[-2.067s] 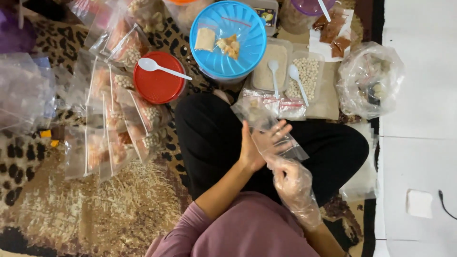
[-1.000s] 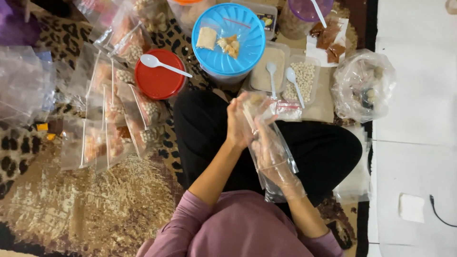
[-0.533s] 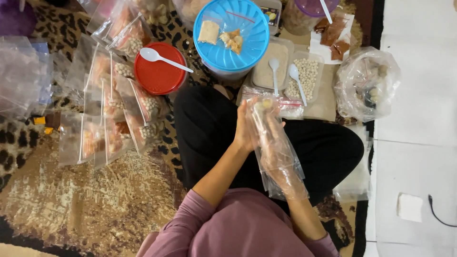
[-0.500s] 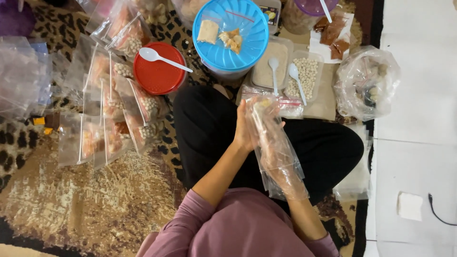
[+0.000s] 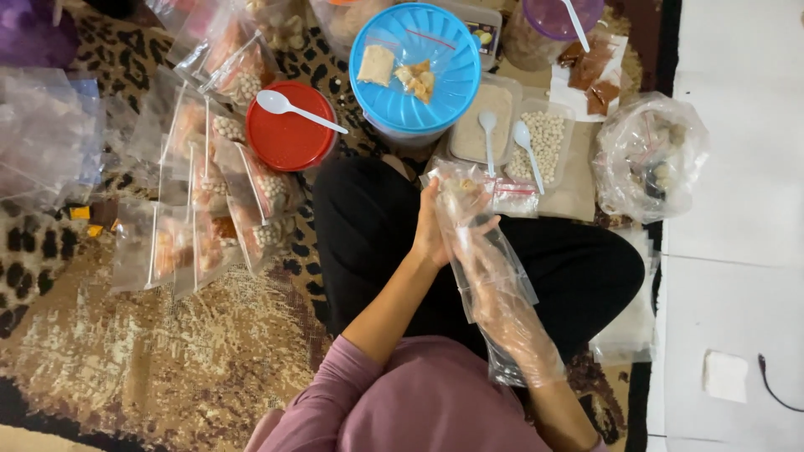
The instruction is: Packaging various snacks like nuts and crackers into small plastic bags using spoons and hands while sitting on the floor.
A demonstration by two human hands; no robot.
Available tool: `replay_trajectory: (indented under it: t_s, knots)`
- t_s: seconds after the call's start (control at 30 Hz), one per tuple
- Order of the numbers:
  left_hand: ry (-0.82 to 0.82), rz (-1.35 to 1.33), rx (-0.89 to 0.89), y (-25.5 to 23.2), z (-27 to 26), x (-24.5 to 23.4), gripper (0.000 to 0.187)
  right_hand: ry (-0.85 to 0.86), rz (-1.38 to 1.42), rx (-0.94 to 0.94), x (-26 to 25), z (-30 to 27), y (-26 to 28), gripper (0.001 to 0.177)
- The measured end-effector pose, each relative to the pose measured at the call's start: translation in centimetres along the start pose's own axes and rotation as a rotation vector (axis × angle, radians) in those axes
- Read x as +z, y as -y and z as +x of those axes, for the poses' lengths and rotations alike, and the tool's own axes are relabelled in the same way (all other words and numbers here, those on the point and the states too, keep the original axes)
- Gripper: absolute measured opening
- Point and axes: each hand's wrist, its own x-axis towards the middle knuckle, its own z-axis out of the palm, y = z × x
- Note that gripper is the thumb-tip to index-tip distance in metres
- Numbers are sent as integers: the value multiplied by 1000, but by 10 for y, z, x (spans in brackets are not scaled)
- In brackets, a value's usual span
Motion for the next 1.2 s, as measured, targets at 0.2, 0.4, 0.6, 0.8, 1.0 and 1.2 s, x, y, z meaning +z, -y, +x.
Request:
replay_trajectory:
  t_s: [0.2,0.4,0.6,0.8,1.0,1.2]
  knots:
    - [25,36,40,-28,-34,37,58,342,-302,-194,-38,-10,-14,71]
    - [270,45,195,-82,-61,53,66,431,578,316,-120,33,-37,35]
    - [269,190,368,-122,-76,76,81,195,599,491,-78,154,-99,35]
    - [104,-195,538,-174,-46,70,65,117,239,412,63,228,-256,50]
    - [29,-254,577,-200,-21,48,79,-35,36,566,121,277,-287,33]
    - [-39,-173,641,-196,-20,52,91,24,-26,684,105,281,-280,41]
